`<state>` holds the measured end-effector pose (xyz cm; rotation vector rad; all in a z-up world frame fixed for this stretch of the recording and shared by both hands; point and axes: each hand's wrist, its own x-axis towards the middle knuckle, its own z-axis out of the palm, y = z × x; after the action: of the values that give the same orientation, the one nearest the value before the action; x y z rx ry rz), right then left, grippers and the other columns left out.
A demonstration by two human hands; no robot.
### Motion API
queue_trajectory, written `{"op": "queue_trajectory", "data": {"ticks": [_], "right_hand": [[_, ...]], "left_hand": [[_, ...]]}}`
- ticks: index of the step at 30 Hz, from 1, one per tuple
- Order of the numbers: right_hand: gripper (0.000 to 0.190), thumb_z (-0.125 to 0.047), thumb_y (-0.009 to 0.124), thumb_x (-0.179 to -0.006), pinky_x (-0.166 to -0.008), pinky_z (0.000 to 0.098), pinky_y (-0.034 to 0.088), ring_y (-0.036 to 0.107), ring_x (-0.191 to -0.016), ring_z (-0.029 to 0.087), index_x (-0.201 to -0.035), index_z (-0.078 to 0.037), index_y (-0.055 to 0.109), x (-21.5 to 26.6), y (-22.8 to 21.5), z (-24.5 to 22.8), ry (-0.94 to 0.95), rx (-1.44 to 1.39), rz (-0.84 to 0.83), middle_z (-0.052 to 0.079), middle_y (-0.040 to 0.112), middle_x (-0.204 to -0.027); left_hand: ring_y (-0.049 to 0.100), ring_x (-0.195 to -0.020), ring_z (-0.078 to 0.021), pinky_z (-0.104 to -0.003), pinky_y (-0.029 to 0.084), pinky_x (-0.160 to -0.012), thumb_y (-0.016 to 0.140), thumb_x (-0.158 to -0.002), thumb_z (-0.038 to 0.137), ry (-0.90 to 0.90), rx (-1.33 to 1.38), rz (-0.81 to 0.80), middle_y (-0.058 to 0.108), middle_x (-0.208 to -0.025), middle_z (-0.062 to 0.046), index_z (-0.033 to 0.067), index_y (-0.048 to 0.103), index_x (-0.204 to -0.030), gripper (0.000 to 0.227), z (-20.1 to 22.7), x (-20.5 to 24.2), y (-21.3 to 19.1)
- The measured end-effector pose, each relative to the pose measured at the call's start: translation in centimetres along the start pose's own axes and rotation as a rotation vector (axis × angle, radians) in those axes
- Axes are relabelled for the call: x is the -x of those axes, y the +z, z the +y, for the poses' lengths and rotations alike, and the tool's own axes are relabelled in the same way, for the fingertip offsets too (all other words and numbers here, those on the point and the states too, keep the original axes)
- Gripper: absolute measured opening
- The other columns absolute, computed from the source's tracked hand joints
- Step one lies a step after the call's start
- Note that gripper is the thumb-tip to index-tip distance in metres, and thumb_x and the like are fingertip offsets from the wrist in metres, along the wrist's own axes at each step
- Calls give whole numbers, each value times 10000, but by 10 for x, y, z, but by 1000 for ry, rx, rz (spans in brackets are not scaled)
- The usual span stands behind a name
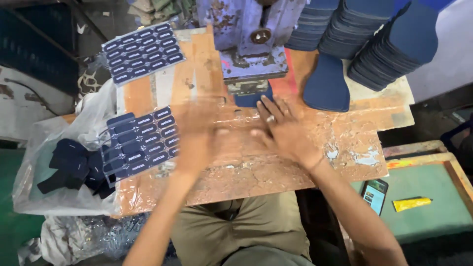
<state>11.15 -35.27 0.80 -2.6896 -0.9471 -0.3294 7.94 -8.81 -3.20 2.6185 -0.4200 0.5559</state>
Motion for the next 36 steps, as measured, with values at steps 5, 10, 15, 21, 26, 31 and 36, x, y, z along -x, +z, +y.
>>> {"op": "queue_trajectory", "data": {"ticks": [5,10,15,21,26,31,36], "right_hand": [[568,-416,625,-996,-1164,498,396,480,-1396,416,-1386,-3,617,-5,14,13,-80,-70,39,187,568,-1474],[506,-397,658,-975,-1163,492,409,486,-1365,432,-1321,-27,651,-9,16,-6,-53,-46,40,136,596,-1430],[532,-284,642,-973,-1171,496,381,492,-1389,390,-1426,-12,584,19,-5,-23,-43,-230,-23,149,579,-1455],[402,-190,707,-898,-1164,474,406,542,-1360,336,-1271,-52,652,105,-6,-46,125,-270,127,148,638,-1377],[282,-134,700,-905,-1120,448,475,620,-1293,315,-1176,-58,709,108,-8,-52,238,-328,183,112,701,-1297],[394,-153,714,-890,-1088,446,485,606,-1304,322,-1244,14,666,106,-22,-63,304,-517,207,131,703,-1292],[318,-144,724,-907,-704,363,610,706,-881,179,-1176,6,643,126,0,-58,725,-1373,55,116,724,-1027]], "left_hand": [[318,-1492,-417,-620,259,-1188,634,-979,395,87,18,-60,426,-1590,-144,55,514,-1491,627,25,-20,22],[370,-1447,-394,-607,284,-1177,637,-969,396,79,38,-76,493,-1532,-121,79,577,-1434,566,27,-22,12],[670,-1145,-207,-354,483,-1107,601,-1030,327,-154,644,39,740,-1152,18,206,708,-1002,165,-102,-44,85],[677,-1044,-350,-441,502,-890,643,-864,387,-43,-494,214,718,-1160,-123,76,708,-1189,454,-160,-96,-9],[688,-929,-355,-490,537,-838,600,-988,101,-176,-244,33,723,-996,-176,98,749,-1156,224,-124,-56,-34],[646,-850,-291,-451,494,-823,509,-1050,73,-335,498,205,688,-831,-83,128,739,-982,246,9,45,-29],[667,-1193,-286,-427,532,-990,673,-870,71,187,383,-82,710,-1262,-97,74,673,-1189,320,114,101,19]]}}
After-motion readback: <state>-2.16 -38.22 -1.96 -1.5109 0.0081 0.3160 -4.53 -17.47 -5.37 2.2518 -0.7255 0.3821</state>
